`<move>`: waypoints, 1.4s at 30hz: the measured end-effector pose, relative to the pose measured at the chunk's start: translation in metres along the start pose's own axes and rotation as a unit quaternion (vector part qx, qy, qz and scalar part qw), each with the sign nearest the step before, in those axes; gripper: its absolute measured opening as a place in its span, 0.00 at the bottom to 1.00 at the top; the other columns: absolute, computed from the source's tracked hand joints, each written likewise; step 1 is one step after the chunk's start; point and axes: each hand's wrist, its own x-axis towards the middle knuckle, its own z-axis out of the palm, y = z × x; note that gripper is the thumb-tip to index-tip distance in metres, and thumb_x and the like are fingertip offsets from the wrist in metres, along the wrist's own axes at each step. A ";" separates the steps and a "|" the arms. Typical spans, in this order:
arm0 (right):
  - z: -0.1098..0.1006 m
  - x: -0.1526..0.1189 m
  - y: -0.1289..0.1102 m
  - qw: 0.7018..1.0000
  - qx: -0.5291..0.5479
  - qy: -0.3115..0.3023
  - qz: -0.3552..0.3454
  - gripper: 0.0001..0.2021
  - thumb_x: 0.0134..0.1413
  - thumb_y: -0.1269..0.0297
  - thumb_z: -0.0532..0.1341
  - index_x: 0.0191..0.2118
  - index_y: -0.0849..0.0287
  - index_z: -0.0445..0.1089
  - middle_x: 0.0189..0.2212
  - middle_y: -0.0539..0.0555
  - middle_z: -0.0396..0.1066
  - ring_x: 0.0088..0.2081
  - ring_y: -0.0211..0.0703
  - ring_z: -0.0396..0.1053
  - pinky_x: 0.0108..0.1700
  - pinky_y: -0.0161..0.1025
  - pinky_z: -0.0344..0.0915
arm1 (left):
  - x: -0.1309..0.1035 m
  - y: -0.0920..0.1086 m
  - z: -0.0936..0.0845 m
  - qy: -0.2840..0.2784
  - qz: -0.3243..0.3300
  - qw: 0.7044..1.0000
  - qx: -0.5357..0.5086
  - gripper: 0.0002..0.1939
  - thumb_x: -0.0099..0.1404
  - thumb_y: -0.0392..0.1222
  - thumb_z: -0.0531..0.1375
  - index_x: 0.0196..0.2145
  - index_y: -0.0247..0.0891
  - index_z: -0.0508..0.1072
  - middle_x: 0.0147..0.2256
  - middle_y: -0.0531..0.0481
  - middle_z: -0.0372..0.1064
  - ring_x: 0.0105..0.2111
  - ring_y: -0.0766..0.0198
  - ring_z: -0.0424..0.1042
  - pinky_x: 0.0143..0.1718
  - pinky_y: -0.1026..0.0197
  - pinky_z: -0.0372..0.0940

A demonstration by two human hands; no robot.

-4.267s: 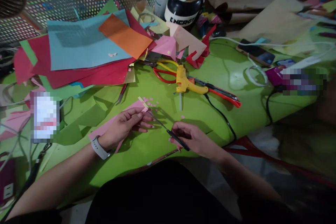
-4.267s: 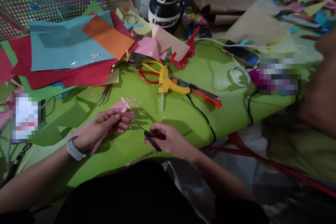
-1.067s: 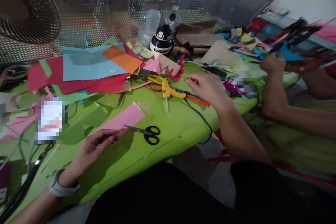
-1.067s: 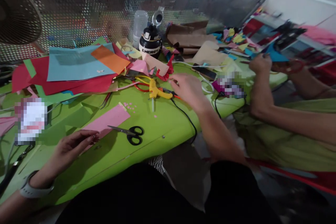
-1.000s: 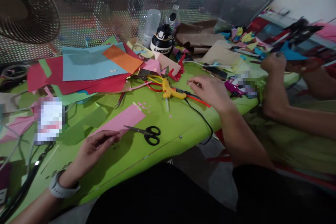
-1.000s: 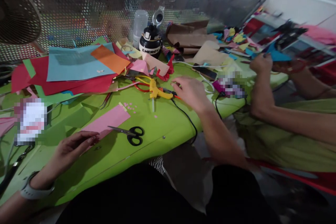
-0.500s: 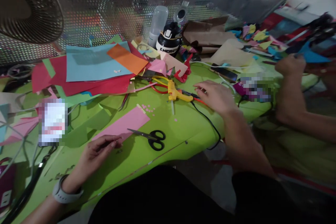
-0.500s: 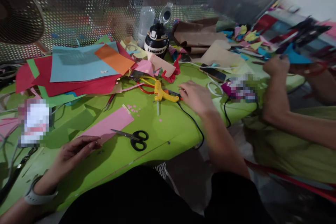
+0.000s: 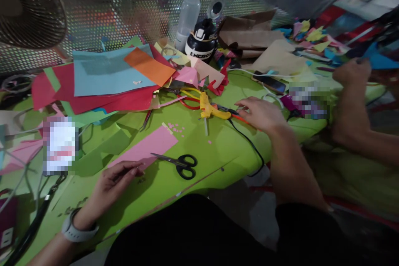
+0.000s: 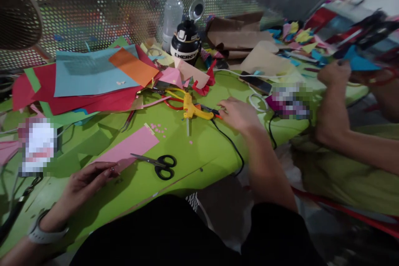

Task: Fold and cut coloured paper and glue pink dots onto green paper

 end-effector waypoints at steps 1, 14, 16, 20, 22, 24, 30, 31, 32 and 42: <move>-0.001 -0.001 -0.001 1.000 0.004 0.004 -0.001 0.15 0.60 0.64 0.57 0.47 0.59 0.77 0.48 0.65 0.77 0.45 0.57 0.74 0.38 0.46 0.65 | 0.000 0.001 0.000 -0.004 0.003 1.000 -0.005 0.10 0.69 0.45 0.62 0.47 0.43 0.79 0.38 0.48 0.80 0.37 0.62 0.80 0.40 0.65 0.75; 0.008 0.020 -0.178 0.907 0.043 0.032 -0.417 0.20 0.67 0.78 0.48 0.51 0.62 0.75 0.47 0.63 0.75 0.45 0.49 0.71 0.40 0.43 0.67 | -0.002 0.004 0.008 -0.034 0.025 0.998 -0.035 0.12 0.69 0.43 0.62 0.46 0.37 0.79 0.36 0.45 0.80 0.35 0.63 0.79 0.38 0.64 0.73; 0.015 0.033 -0.210 0.894 0.032 0.029 -0.447 0.21 0.64 0.82 0.49 0.52 0.64 0.74 0.48 0.65 0.74 0.45 0.49 0.70 0.40 0.44 0.65 | -0.003 0.005 0.009 -0.035 0.027 0.998 -0.037 0.12 0.69 0.44 0.61 0.46 0.36 0.79 0.36 0.44 0.80 0.35 0.63 0.79 0.39 0.63 0.74; 0.028 0.051 -0.240 0.877 0.014 0.041 -0.479 0.18 0.63 0.82 0.51 0.44 0.65 0.77 0.46 0.66 0.74 0.44 0.51 0.69 0.41 0.46 0.63 | -0.008 0.005 0.011 -0.049 0.056 0.997 -0.017 0.15 0.70 0.43 0.60 0.51 0.36 0.78 0.41 0.41 0.80 0.38 0.62 0.79 0.41 0.62 0.74; 0.028 0.054 -0.240 0.866 0.044 0.066 -0.493 0.17 0.65 0.80 0.51 0.42 0.64 0.77 0.46 0.66 0.75 0.45 0.52 0.70 0.45 0.48 0.65 | -0.010 0.004 0.011 -0.054 0.071 0.996 -0.001 0.15 0.71 0.43 0.59 0.51 0.37 0.78 0.43 0.40 0.79 0.39 0.61 0.80 0.42 0.61 0.74; 0.024 0.050 -0.234 0.855 0.092 0.087 -0.504 0.17 0.66 0.78 0.51 0.44 0.62 0.77 0.46 0.64 0.76 0.46 0.52 0.71 0.48 0.51 0.66 | -0.010 0.002 0.011 -0.054 0.089 0.994 0.018 0.15 0.72 0.41 0.57 0.51 0.37 0.78 0.42 0.40 0.80 0.38 0.61 0.80 0.40 0.61 0.74; 0.004 0.000 -0.214 0.817 0.161 0.078 -0.548 0.16 0.68 0.75 0.52 0.46 0.56 0.77 0.41 0.57 0.80 0.43 0.47 0.75 0.54 0.56 0.69 | -0.015 0.025 -0.021 0.014 0.215 0.961 0.176 0.14 0.70 0.35 0.59 0.51 0.42 0.78 0.43 0.45 0.80 0.42 0.62 0.79 0.45 0.62 0.72; 0.005 -0.011 -0.214 0.802 0.157 0.072 -0.571 0.15 0.68 0.75 0.53 0.45 0.56 0.77 0.40 0.58 0.80 0.42 0.47 0.75 0.53 0.55 0.70 | -0.017 0.031 -0.033 0.057 0.215 0.951 0.216 0.15 0.69 0.35 0.61 0.52 0.44 0.78 0.44 0.47 0.80 0.43 0.62 0.78 0.48 0.61 0.70; 0.007 -0.020 -0.214 0.791 0.146 0.069 -0.590 0.14 0.67 0.75 0.53 0.44 0.57 0.77 0.40 0.58 0.80 0.42 0.47 0.75 0.52 0.54 0.71 | -0.020 0.036 -0.047 0.114 0.211 0.936 0.256 0.16 0.67 0.37 0.64 0.53 0.44 0.77 0.47 0.48 0.79 0.46 0.61 0.77 0.52 0.61 0.68; 0.005 -0.015 -0.116 0.924 0.063 0.103 -0.362 0.23 0.63 0.76 0.51 0.60 0.58 0.68 0.56 0.59 0.73 0.57 0.51 0.70 0.57 0.54 0.68 | -0.028 -0.017 -0.140 0.050 0.042 0.843 0.534 0.18 0.70 0.46 0.53 0.50 0.41 0.77 0.61 0.43 0.66 0.59 0.44 0.67 0.62 0.41 0.59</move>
